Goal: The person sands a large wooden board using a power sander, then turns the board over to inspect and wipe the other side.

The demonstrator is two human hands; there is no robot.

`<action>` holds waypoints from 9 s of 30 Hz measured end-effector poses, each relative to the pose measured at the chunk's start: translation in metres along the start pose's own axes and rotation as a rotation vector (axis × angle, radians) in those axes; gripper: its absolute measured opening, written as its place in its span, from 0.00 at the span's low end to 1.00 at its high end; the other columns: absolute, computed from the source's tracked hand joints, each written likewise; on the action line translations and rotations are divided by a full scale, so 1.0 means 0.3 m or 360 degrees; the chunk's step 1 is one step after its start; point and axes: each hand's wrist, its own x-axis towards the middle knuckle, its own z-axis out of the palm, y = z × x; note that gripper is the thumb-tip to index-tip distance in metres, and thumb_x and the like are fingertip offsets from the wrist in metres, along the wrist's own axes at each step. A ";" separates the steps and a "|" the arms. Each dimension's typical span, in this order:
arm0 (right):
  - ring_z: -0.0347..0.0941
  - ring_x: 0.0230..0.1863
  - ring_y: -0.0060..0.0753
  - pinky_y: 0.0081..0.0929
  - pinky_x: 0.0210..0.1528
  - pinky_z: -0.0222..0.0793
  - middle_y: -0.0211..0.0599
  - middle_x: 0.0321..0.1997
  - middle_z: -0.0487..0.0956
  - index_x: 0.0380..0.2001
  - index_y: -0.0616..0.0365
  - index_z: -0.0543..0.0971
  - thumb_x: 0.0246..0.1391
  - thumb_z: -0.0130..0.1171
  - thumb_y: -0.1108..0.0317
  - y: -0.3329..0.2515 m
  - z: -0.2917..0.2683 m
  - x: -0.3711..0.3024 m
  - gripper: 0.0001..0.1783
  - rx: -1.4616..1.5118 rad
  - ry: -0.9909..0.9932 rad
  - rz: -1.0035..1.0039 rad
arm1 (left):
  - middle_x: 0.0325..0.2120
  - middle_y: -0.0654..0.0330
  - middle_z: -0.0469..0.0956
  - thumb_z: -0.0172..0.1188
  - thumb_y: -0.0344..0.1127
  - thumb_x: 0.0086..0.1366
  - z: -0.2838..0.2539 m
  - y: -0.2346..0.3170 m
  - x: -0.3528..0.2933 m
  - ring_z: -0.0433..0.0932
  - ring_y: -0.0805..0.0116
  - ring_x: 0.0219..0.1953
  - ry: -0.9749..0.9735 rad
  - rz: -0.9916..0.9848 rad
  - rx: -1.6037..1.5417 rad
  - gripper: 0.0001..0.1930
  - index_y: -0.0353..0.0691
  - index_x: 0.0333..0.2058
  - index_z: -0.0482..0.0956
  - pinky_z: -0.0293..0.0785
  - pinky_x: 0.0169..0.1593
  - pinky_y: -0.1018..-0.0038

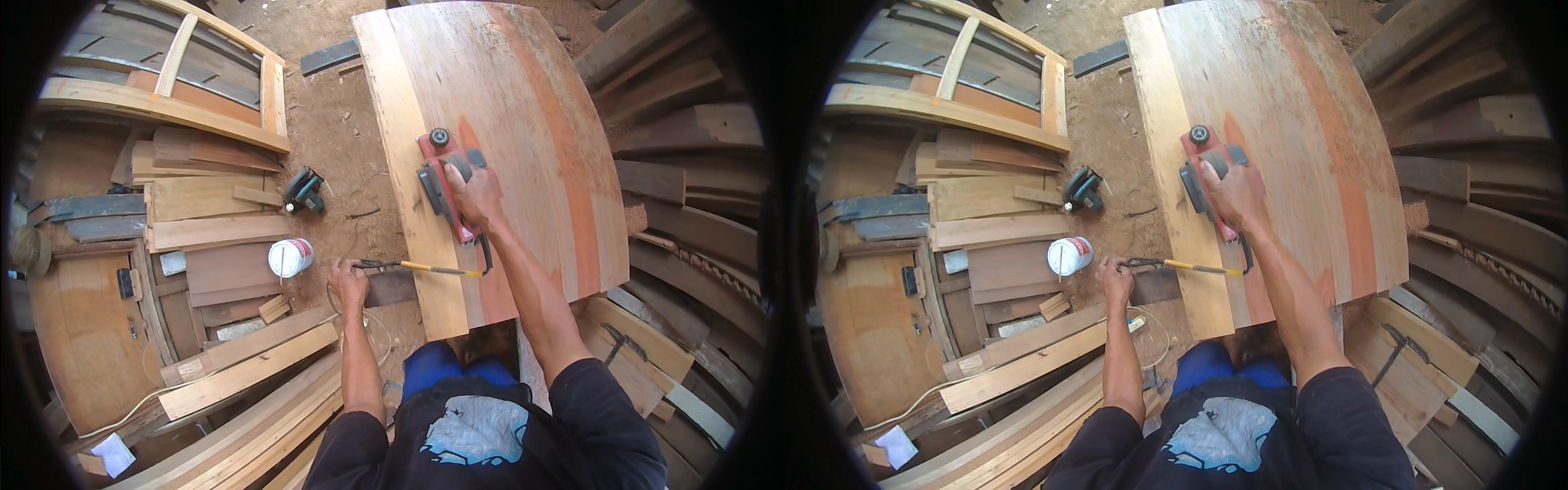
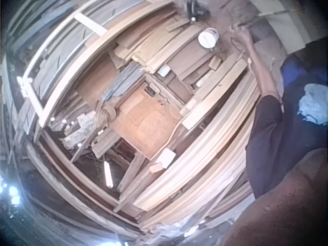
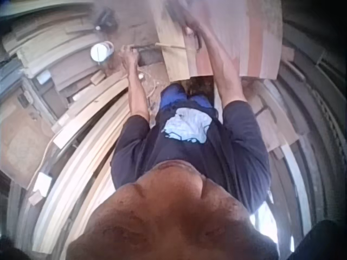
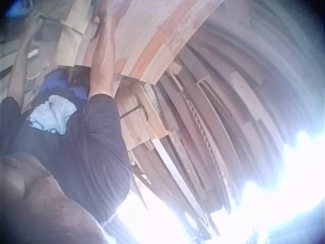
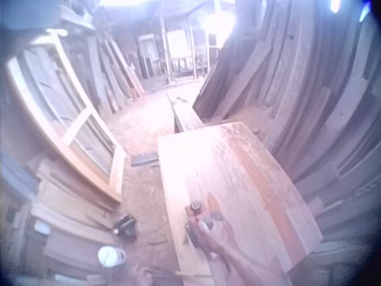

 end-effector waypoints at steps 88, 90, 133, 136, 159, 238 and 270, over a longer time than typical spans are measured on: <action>0.78 0.58 0.64 0.47 0.59 0.72 0.64 0.52 0.82 0.51 0.63 0.83 0.61 0.52 0.30 -0.205 0.182 1.377 0.42 -0.0043 0.0015 0.0175 | 0.75 0.33 0.40 0.51 0.51 0.70 0.266 1.149 0.501 0.32 0.38 0.79 -0.0273 0.0796 0.0230 0.47 0.19 0.72 0.43 0.27 0.78 0.46; 0.78 0.58 0.64 0.47 0.59 0.72 0.64 0.52 0.82 0.51 0.63 0.83 0.61 0.52 0.30 -0.232 0.185 1.417 0.43 -0.0033 0.0002 0.0157 | 0.75 0.34 0.41 0.51 0.52 0.69 0.273 1.144 0.503 0.32 0.39 0.79 -0.0279 0.0770 0.0188 0.47 0.19 0.72 0.43 0.26 0.78 0.46; 0.68 0.18 0.15 0.20 0.20 0.64 0.23 0.22 0.73 0.46 0.59 0.81 0.70 0.55 0.49 -0.065 -0.203 0.999 0.22 0.1036 -0.0143 0.0193 | 0.75 0.33 0.42 0.50 0.53 0.68 0.275 1.147 0.493 0.33 0.38 0.79 -0.0170 0.0801 0.0350 0.46 0.21 0.72 0.48 0.25 0.77 0.46; 0.68 0.18 0.14 0.20 0.20 0.64 0.23 0.21 0.73 0.47 0.60 0.80 0.69 0.55 0.48 0.006 -0.275 0.717 0.24 0.0990 -0.0067 0.0260 | 0.74 0.32 0.48 0.53 0.50 0.67 0.276 1.165 0.491 0.40 0.36 0.78 0.0036 0.0851 0.0272 0.46 0.20 0.71 0.50 0.30 0.77 0.44; 0.69 0.21 0.15 0.19 0.22 0.65 0.23 0.23 0.75 0.46 0.60 0.80 0.68 0.57 0.44 0.085 -0.273 -0.552 0.26 0.0911 0.0085 0.0575 | 0.74 0.39 0.50 0.57 0.53 0.64 0.208 0.305 -0.442 0.43 0.41 0.78 -0.0431 0.1771 0.0444 0.46 0.28 0.72 0.55 0.37 0.77 0.46; 0.80 0.42 0.63 0.50 0.44 0.74 0.61 0.37 0.82 0.47 0.62 0.83 0.63 0.56 0.41 -0.048 0.085 -0.362 0.31 0.0058 -0.0017 0.0109 | 0.56 0.37 0.77 0.50 0.47 0.71 -0.130 -0.243 -0.106 0.76 0.38 0.59 -0.0861 0.0075 0.0163 0.30 0.38 0.67 0.68 0.71 0.63 0.50; 0.81 0.44 0.69 0.52 0.46 0.75 0.70 0.37 0.82 0.37 0.74 0.84 0.63 0.53 0.33 -0.096 0.149 0.290 0.43 -0.0068 0.0047 0.0054 | 0.33 0.47 0.81 0.57 0.35 0.68 -0.094 0.245 -0.175 0.81 0.47 0.38 -0.0527 0.0917 -0.0644 0.09 0.37 0.41 0.81 0.79 0.45 0.58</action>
